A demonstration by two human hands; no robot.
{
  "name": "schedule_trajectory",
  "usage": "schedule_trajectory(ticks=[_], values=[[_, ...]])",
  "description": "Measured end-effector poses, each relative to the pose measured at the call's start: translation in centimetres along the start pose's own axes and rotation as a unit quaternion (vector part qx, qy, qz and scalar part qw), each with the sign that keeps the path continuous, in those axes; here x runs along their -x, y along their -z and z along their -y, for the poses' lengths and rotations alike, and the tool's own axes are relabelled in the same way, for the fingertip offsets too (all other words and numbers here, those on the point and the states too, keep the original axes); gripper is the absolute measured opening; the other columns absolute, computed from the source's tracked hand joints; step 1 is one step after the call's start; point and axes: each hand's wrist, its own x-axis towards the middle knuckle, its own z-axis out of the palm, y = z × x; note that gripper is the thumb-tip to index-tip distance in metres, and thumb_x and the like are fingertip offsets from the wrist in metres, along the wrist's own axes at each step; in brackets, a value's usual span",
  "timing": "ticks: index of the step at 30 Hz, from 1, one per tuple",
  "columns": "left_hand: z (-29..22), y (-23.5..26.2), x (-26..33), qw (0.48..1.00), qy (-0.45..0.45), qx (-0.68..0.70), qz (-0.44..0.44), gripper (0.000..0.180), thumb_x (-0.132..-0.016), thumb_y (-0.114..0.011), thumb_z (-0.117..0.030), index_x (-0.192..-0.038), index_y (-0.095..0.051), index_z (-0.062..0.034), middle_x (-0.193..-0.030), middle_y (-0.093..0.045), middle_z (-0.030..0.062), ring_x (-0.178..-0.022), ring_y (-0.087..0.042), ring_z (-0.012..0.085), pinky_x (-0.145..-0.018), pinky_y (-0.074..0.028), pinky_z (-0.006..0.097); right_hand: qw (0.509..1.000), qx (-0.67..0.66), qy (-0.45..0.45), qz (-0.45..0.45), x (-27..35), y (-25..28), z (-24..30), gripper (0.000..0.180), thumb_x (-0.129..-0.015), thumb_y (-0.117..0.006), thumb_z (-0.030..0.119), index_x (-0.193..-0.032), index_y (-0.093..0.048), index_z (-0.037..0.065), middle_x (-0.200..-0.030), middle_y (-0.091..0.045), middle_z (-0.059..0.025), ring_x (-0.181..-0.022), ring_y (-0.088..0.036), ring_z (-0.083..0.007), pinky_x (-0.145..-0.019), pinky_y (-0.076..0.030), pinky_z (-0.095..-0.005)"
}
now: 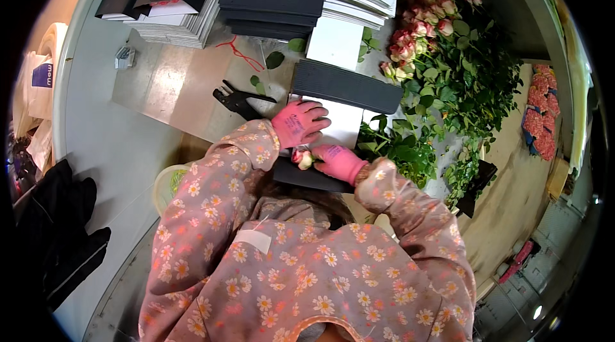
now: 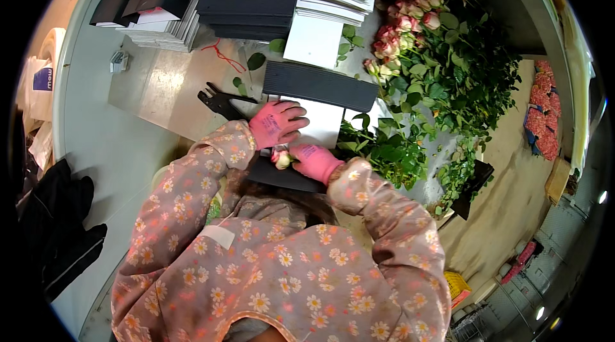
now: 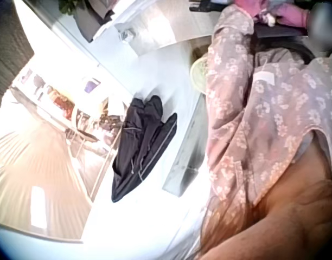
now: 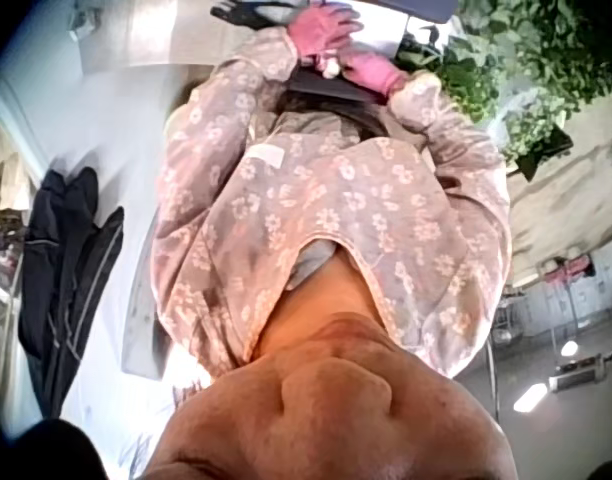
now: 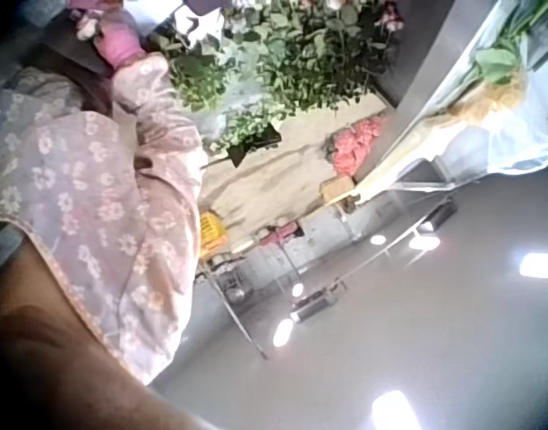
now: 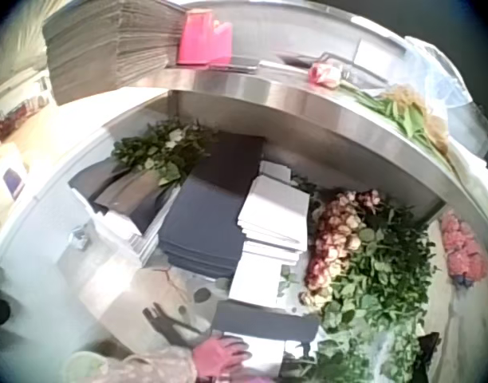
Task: The person wraps individual rose stems with black and white paper, securing each with a stapler. The wrapped units are placed into a cardboard box. The person also trims rose stems with shears and discards leaves into a bucket.
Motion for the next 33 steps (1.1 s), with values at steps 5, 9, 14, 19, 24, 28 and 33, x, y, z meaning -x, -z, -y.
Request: schedule_trajectory(ticks=[5,9,14,19,24,28,33], values=[[-0.3,-0.1,0.1,1.0,0.007,-0.008,0.002,0.039,-0.076,-0.066,-0.028,-0.111,-0.056,-0.0149,-0.117,-0.055,0.0041,-0.112,-0.051,0.0236,-0.089,-0.044,0.039,0.996,0.031,-0.046,0.071,-0.4,0.7,0.6,0.029,-0.084,-0.059,0.026,-0.108,-0.06,0.01,-0.099,-0.063,-0.0156,-0.093,-0.061,-0.0365,-0.08,-0.049,-0.0464],[-1.1,1.4,0.7,0.98,0.111,0.125,0.11,0.036,-0.077,-0.067,-0.033,-0.103,-0.061,-0.0096,-0.104,-0.058,0.0089,-0.104,-0.052,0.0277,-0.087,-0.044,0.04,0.995,0.075,-0.05,0.042,0.2,0.2,0.4,0.032,-0.084,-0.059,0.026,-0.113,-0.058,0.013,-0.101,-0.063,-0.0162,-0.093,-0.061,-0.0377,-0.081,-0.05,-0.0454],[-2.8,2.9,2.9,0.967,0.054,0.203,0.147,0.032,-0.076,-0.069,-0.033,-0.091,-0.062,-0.0066,-0.094,-0.058,0.0129,-0.094,-0.054,0.0317,-0.081,-0.045,0.043,0.995,-0.041,-0.014,0.085,4.3,6.3,-1.8,0.041,-0.083,-0.062,0.035,-0.113,-0.065,0.006,-0.111,-0.065,-0.0198,-0.101,-0.062,-0.0353,-0.091,-0.048,-0.0402],[-3.9,4.0,1.6,0.96,0.082,0.158,0.217,0.029,-0.075,-0.07,-0.031,-0.087,-0.061,-0.0068,-0.095,-0.058,0.0128,-0.092,-0.055,0.0322,-0.079,-0.046,0.044,0.872,0.132,-0.368,-0.294,7.4,15.3,-11.7,0.027,-0.086,-0.056,0.025,-0.093,-0.067,0.002,-0.088,-0.067,-0.0222,-0.08,-0.066,-0.0378,-0.075,-0.052,-0.0431],[-4.2,4.0,1.4,0.961,0.087,0.14,0.221,0.028,-0.075,-0.069,-0.032,-0.086,-0.06,-0.0073,-0.098,-0.059,0.0127,-0.094,-0.056,0.0322,-0.079,-0.047,0.044,0.874,0.091,-0.363,-0.31,-0.2,13.9,-19.2,0.036,-0.081,-0.063,0.031,-0.11,-0.063,0.01,-0.1,-0.066,-0.0206,-0.094,-0.063,-0.041,-0.085,-0.05,-0.0452],[-4.4,3.9,1.1,0.967,0.07,0.129,0.209,0.031,-0.075,-0.069,-0.032,-0.088,-0.06,-0.0065,-0.099,-0.059,0.0128,-0.094,-0.057,0.032,-0.079,-0.047,0.043,0.87,0.116,-0.297,-0.378,10.2,21.8,-6.1,0.036,-0.089,-0.058,0.032,-0.118,-0.06,0.011,-0.091,-0.069,-0.0133,-0.079,-0.066,-0.0268,-0.074,-0.052,-0.036],[-4.9,4.1,2.9,0.973,0.097,0.08,0.192,0.025,-0.076,-0.065,-0.029,-0.087,-0.06,-0.007,-0.095,-0.06,0.0114,-0.091,-0.059,0.0304,-0.075,-0.049,0.043,0.945,0.055,-0.167,-0.276,14.5,22.9,9.7,0.025,-0.088,-0.062,0.03,-0.101,-0.063,0.008,-0.079,-0.065,-0.0076,-0.067,-0.065,-0.0193,-0.062,-0.053,-0.0319]])
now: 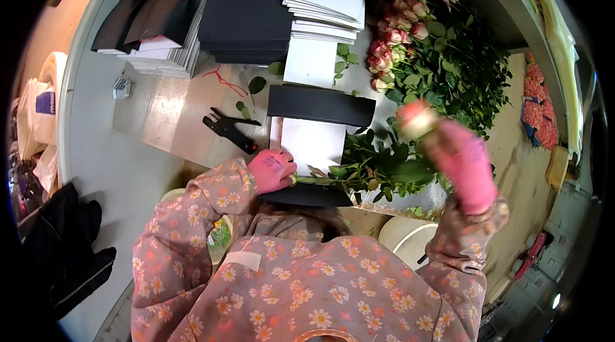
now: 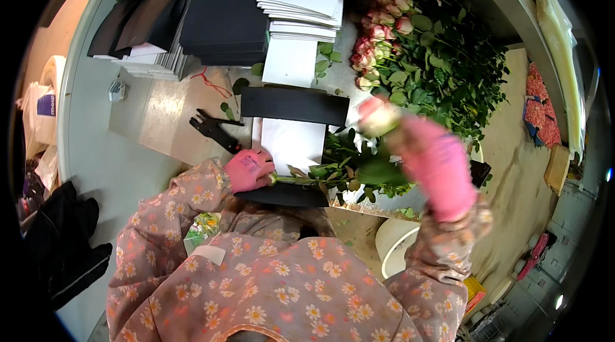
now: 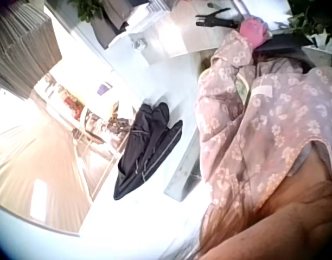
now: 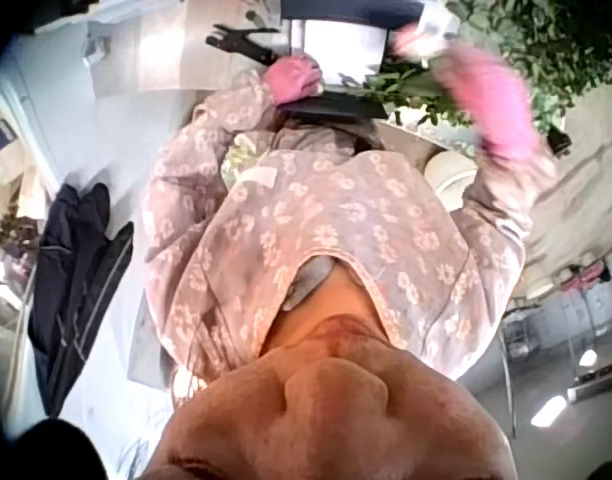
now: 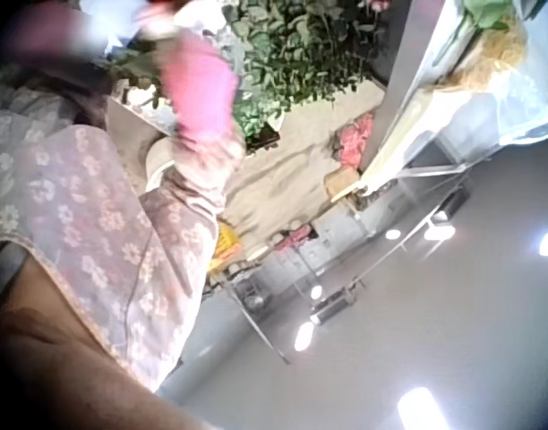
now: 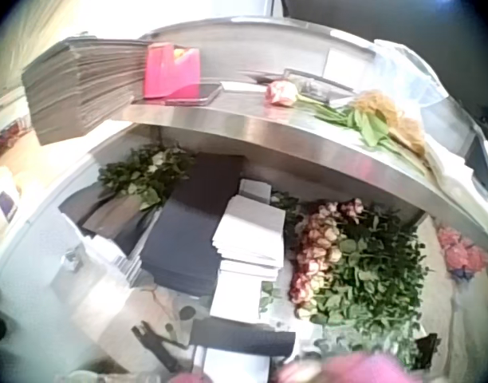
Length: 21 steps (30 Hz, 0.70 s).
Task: The person wraps individual rose stems with black and white paper, securing each with a stapler. The wrapped units are placed into a cardboard box. The person also trims rose stems with shears and discards leaves into a bucket.
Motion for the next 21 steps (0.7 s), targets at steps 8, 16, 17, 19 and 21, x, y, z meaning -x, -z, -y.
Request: schedule_trajectory(ticks=[8,16,17,19,21], values=[[0.6,-1.7,-0.2,0.998,-0.019,0.036,-0.048,0.019,-0.078,-0.063,-0.021,-0.088,-0.059,-0.0065,-0.097,-0.059,0.0114,-0.094,-0.056,0.0302,-0.08,-0.047,0.041,0.985,0.127,0.103,0.052,0.8,-15.5,-6.3,0.023,-0.086,-0.061,0.032,-0.097,-0.06,0.011,-0.091,-0.062,-0.0112,-0.074,-0.064,-0.0297,-0.06,-0.052,-0.041],[0.8,-1.4,-1.1,0.997,-0.047,0.059,-0.029,0.019,-0.079,-0.061,-0.022,-0.09,-0.06,-0.006,-0.095,-0.059,0.0115,-0.091,-0.057,0.0305,-0.078,-0.047,0.043,0.904,-0.117,-0.136,-0.388,11.6,3.6,-16.3,0.019,-0.095,-0.06,0.018,-0.105,-0.063,0.002,-0.086,-0.064,-0.0003,-0.071,-0.054,-0.0063,-0.062,-0.046,-0.0221],[0.7,-1.1,-1.6,0.997,-0.041,0.055,-0.029,0.019,-0.079,-0.06,-0.022,-0.09,-0.06,-0.0059,-0.096,-0.059,0.0116,-0.091,-0.057,0.0305,-0.078,-0.047,0.043,0.919,-0.052,-0.107,-0.376,11.7,4.2,-11.9,0.017,-0.094,-0.061,0.017,-0.103,-0.063,0.004,-0.088,-0.065,-0.002,-0.07,-0.055,-0.0076,-0.062,-0.047,-0.0233],[0.2,-0.4,-0.5,0.999,-0.008,0.045,-0.009,0.019,-0.08,-0.06,-0.022,-0.091,-0.06,-0.0058,-0.096,-0.059,0.0118,-0.092,-0.057,0.0304,-0.079,-0.047,0.042,0.97,0.131,-0.018,-0.203,9.2,1.6,-5.3,0.015,-0.088,-0.064,0.017,-0.097,-0.062,0.006,-0.086,-0.064,-0.006,-0.07,-0.06,-0.0148,-0.06,-0.05,-0.0281],[0.3,-0.1,0.8,0.999,0.002,0.047,-0.013,0.022,-0.083,-0.058,-0.023,-0.094,-0.06,-0.0046,-0.099,-0.059,0.013,-0.096,-0.056,0.0308,-0.082,-0.046,0.042,0.96,0.273,0.05,0.034,5.6,-3.1,1.0,0.015,-0.083,-0.066,0.019,-0.093,-0.061,0.009,-0.085,-0.063,-0.0093,-0.072,-0.064,-0.0231,-0.059,-0.053,-0.0328]])
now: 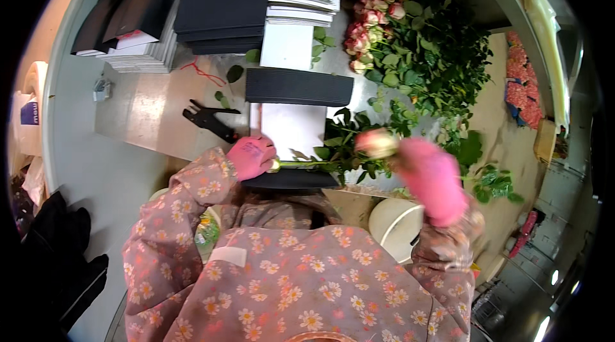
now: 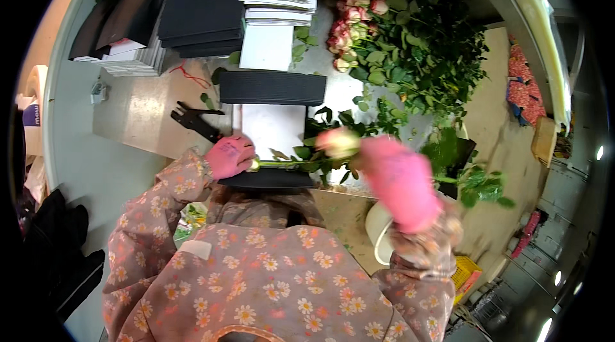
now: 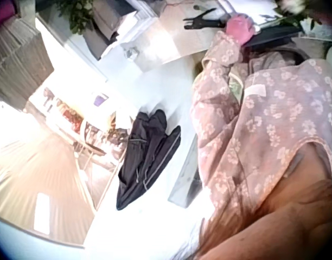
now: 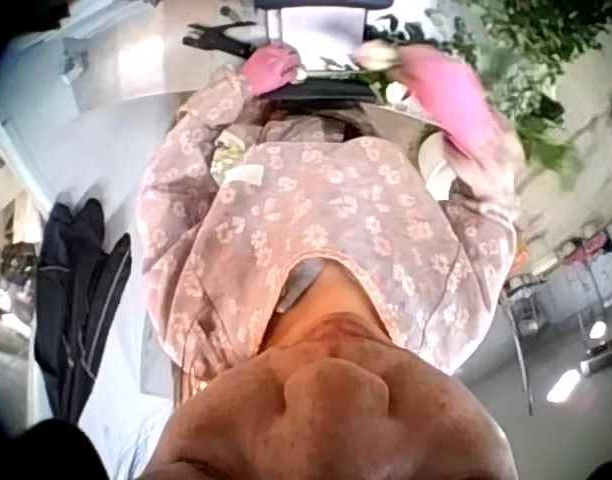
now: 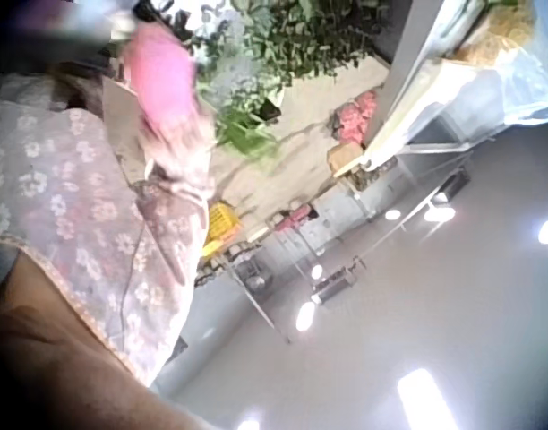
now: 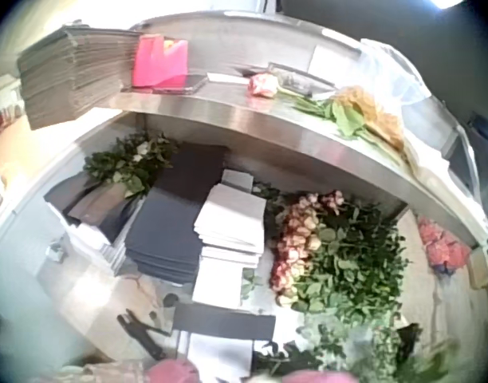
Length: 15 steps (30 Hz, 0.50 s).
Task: The person wraps individual rose stems with black and white paper, securing each with a stapler. The wrapped units are placed into a cardboard box. The person also trims rose stems with shears and discards leaves into a bucket.
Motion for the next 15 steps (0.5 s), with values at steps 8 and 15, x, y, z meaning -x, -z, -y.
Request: schedule_trajectory(ticks=[8,15], values=[[0.3,-1.8,0.3,0.973,0.194,0.066,-0.107,0.065,-0.067,-0.076,-0.036,-0.117,-0.051,-0.0039,-0.109,-0.054,0.0203,-0.102,-0.053,0.0361,-0.087,-0.044,0.045,0.953,-0.236,0.18,0.065,-11.1,-23.5,7.1,0.029,-0.083,-0.06,0.025,-0.107,-0.055,0.01,-0.103,-0.06,-0.0157,-0.094,-0.06,-0.0362,-0.08,-0.049,-0.0462],[-0.5,-0.4,-0.9,0.996,0.071,-0.003,-0.054,0.05,-0.07,-0.071,-0.028,-0.113,-0.055,-0.0081,-0.102,-0.056,0.0121,-0.097,-0.054,0.0335,-0.085,-0.042,0.044,0.954,-0.199,0.222,0.036,-10.0,-24.9,7.5,0.028,-0.081,-0.06,0.022,-0.103,-0.057,0.005,-0.096,-0.058,-0.0165,-0.088,-0.061,-0.0348,-0.08,-0.05,-0.0436]])
